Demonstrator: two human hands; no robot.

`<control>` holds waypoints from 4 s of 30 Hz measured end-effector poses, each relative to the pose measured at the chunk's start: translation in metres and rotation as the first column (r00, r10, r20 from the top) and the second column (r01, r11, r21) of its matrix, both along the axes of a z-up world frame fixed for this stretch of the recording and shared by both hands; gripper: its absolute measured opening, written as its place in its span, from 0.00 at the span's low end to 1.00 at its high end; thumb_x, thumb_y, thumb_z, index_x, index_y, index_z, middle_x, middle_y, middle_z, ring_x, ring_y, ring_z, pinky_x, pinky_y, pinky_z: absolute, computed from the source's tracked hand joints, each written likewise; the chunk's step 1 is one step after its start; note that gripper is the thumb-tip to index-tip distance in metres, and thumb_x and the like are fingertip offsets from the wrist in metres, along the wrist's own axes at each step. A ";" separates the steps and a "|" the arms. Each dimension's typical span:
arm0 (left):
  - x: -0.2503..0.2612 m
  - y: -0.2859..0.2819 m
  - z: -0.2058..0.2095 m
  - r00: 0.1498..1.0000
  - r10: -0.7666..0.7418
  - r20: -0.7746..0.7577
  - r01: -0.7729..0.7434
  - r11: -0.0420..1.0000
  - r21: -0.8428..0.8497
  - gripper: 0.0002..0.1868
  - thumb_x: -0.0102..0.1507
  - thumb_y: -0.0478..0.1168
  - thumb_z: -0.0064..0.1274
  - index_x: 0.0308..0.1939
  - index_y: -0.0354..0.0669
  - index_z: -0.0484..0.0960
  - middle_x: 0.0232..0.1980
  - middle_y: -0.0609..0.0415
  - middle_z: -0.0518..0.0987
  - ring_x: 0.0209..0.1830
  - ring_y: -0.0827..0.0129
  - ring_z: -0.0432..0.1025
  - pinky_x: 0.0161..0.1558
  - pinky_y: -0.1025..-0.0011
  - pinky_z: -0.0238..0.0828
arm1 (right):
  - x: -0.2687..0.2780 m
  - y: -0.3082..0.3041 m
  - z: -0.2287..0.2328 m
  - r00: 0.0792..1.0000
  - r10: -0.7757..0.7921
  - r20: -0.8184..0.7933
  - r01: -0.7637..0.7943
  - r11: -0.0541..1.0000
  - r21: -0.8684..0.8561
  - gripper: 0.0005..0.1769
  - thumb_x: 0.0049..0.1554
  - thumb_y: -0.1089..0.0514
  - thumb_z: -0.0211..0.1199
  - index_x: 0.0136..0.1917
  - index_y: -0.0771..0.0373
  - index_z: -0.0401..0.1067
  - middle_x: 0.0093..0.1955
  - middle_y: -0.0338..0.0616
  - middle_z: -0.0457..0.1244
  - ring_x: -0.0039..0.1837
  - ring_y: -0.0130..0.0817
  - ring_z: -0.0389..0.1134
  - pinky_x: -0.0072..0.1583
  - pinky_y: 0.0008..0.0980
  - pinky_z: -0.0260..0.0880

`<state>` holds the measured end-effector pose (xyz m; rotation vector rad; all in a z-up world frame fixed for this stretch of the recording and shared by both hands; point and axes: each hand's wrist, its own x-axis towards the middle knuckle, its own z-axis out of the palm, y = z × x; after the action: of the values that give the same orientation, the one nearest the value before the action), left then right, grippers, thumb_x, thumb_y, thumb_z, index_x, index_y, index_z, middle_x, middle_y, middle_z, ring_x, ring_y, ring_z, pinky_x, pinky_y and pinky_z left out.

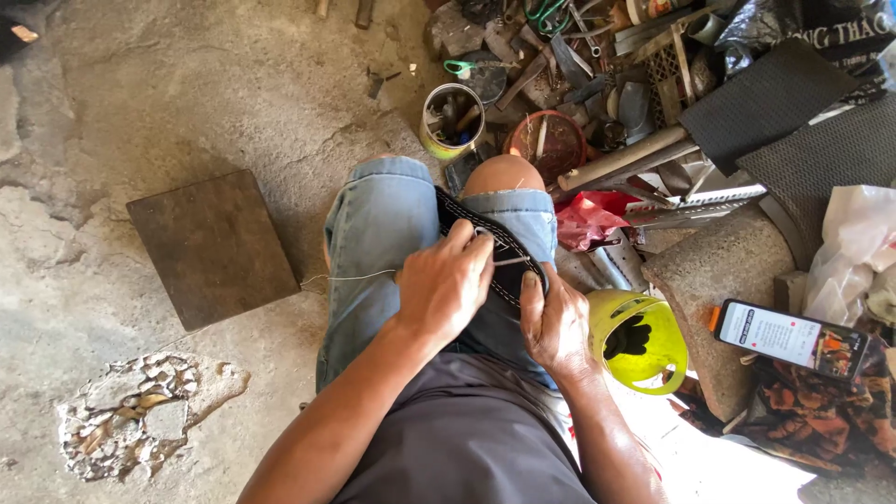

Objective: Hand-stitching a shoe sole using a needle and thread in a repair shop

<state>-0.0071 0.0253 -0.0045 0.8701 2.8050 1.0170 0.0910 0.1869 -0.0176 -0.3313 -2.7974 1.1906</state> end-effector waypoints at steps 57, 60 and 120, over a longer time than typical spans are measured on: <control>0.049 -0.007 0.016 0.910 -0.284 0.303 0.290 0.957 0.026 0.32 0.63 0.35 0.49 0.72 0.39 0.66 0.25 0.46 0.82 0.24 0.55 0.79 0.27 0.56 0.77 | -0.008 0.085 -0.005 0.756 -0.591 0.279 0.600 0.458 -0.656 0.22 0.67 0.54 0.57 0.31 0.53 0.62 0.25 0.30 0.54 0.30 0.25 0.58 0.39 0.22 0.55; 0.051 -0.003 0.009 0.926 -0.280 0.252 0.279 0.959 0.040 0.31 0.63 0.36 0.48 0.72 0.38 0.66 0.24 0.47 0.81 0.24 0.56 0.78 0.27 0.57 0.77 | 0.009 0.128 -0.032 0.813 -0.524 0.253 0.384 0.157 -0.910 0.17 0.68 0.45 0.58 0.40 0.52 0.66 0.35 0.30 0.60 0.42 0.27 0.66 0.45 0.24 0.67; 0.025 -0.007 0.010 0.918 -0.265 0.294 0.247 0.964 0.098 0.29 0.64 0.29 0.49 0.71 0.49 0.72 0.47 0.46 0.80 0.45 0.52 0.79 0.37 0.59 0.79 | 0.006 0.035 0.017 0.907 -0.273 0.322 0.369 0.882 -0.292 0.11 0.60 0.53 0.70 0.45 0.65 0.79 0.32 0.49 0.69 0.37 0.34 0.73 0.45 0.36 0.76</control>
<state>0.0180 0.0186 0.0053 0.9615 2.3456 1.0893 0.0968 0.2222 -0.0006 -1.0219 -2.5681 1.6514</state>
